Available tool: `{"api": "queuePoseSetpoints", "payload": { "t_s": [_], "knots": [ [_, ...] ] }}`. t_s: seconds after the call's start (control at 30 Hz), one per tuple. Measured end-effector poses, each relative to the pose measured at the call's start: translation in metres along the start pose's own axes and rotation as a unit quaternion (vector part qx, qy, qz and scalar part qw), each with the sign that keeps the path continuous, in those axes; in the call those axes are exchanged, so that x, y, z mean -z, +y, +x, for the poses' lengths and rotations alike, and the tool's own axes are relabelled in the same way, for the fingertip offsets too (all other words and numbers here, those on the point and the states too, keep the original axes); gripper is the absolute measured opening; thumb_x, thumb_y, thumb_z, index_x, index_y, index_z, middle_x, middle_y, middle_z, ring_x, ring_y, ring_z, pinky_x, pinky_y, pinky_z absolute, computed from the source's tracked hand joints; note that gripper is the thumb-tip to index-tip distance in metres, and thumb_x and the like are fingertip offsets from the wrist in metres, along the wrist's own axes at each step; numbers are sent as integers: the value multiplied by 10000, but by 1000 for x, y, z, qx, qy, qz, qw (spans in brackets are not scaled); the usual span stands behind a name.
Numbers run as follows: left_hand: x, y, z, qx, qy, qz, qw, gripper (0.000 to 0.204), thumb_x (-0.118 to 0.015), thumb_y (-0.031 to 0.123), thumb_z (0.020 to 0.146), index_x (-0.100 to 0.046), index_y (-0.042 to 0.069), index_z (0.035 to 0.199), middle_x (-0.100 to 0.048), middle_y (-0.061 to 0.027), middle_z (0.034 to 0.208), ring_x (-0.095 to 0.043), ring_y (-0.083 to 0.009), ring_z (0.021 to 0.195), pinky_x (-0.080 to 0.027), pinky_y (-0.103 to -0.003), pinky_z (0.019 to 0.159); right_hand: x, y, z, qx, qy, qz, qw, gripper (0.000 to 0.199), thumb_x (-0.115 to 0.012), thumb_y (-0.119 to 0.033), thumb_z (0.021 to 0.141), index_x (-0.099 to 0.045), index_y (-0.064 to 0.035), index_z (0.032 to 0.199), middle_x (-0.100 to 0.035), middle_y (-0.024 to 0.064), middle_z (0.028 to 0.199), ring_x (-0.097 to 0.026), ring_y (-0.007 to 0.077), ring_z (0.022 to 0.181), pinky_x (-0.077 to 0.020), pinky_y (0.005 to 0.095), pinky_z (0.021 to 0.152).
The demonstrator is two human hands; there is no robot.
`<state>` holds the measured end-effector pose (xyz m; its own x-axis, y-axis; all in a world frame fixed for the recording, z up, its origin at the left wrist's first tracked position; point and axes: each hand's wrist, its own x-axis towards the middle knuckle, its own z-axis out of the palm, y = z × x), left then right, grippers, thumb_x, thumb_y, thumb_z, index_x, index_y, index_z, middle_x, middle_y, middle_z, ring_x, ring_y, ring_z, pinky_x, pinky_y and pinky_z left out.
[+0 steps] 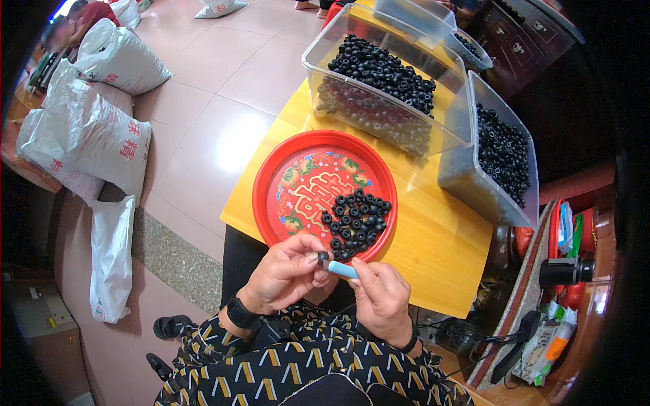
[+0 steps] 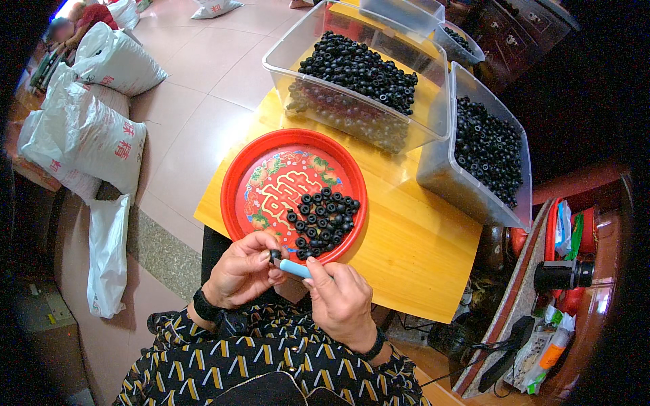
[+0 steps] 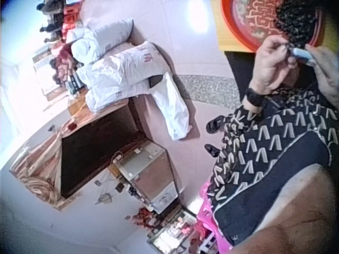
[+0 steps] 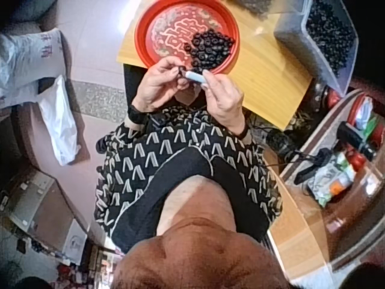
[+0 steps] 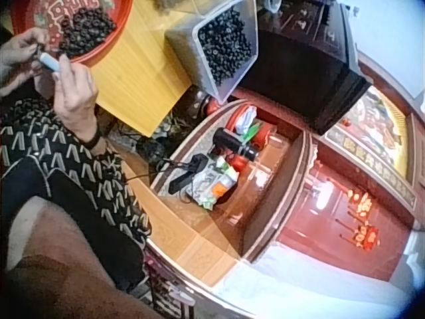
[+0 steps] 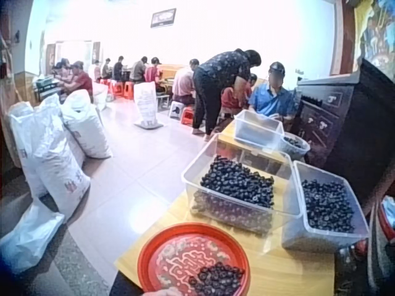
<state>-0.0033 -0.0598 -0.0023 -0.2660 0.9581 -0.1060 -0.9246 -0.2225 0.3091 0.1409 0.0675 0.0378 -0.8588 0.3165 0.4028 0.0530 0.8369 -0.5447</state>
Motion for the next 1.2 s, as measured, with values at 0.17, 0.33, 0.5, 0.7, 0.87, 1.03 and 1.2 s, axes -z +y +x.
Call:
{"api": "queuePoseSetpoints", "payload": {
  "t_s": [0.17, 0.33, 0.5, 0.7, 0.87, 1.03, 1.2],
  "knots": [
    [-7, -1, -5, 2, -32, 48, 998, 170, -564, 77, 858, -534, 26, 1018, -564, -121, 905, -513, -172, 740, -417, -292, 660, -3, 3, 3, -21, 21, -54, 998, 330, -640, -25, 728, -592, -7, 1054, -548, 135, 745, -550, 286, 631, -441, 359, 546],
    [-11, 2, -2, 27, -52, 42, 997, 162, -565, 73, 861, -540, 25, 1013, -537, -80, 851, -491, -156, 728, -406, -281, 667, 8, 23, 0, -138, 61, 4, 989, 250, -609, -5, 775, -591, 17, 1023, -550, 138, 726, -562, 274, 613, -448, 339, 549],
    [-1, -4, 5, 41, -22, -26, 999, 160, -550, 80, 873, -524, 29, 1022, -541, -80, 856, -497, -151, 745, -416, -286, 717, -1, 10, 6, -180, 51, 139, 973, 201, -610, -43, 816, -599, 25, 1005, -589, 146, 785, -588, 221, 647, -459, 294, 580],
    [-8, -8, 6, 72, -2, 20, 997, 136, -546, 71, 877, -525, 26, 1002, -556, -82, 908, -532, -146, 747, -447, -273, 700, -7, -4, 11, -261, -20, 430, 864, 223, -620, -89, 844, -579, 33, 1026, -616, 62, 827, -603, 108, 727, -495, 240, 645],
    [-13, -11, 7, 84, 8, 48, 995, 120, -543, 64, 878, -533, 27, 992, -561, -73, 889, -538, -141, 739, -454, -270, 692, -8, -1, 10, -299, -46, 496, 814, 212, -594, -66, 859, -558, 46, 1035, -615, 46, 806, -605, 89, 728, -502, 222, 658],
    [-10, -17, 10, 103, 2, 29, 994, 114, -544, 65, 878, -537, 27, 985, -561, -67, 881, -540, -141, 744, -458, -269, 701, -1, 5, 6, -302, -51, 509, 804, 207, -576, -66, 870, -552, 44, 1045, -619, 57, 830, -608, 93, 733, -507, 222, 667],
    [-8, -19, 13, 104, -18, 12, 994, 167, -570, 102, 864, -529, 38, 1013, -553, -82, 905, -523, -163, 780, -435, -278, 702, 0, 9, 1, -286, -25, 449, 846, 244, -573, -64, 863, -555, 44, 1081, -627, 79, 857, -602, 113, 745, -487, 243, 645]
  ]
}}
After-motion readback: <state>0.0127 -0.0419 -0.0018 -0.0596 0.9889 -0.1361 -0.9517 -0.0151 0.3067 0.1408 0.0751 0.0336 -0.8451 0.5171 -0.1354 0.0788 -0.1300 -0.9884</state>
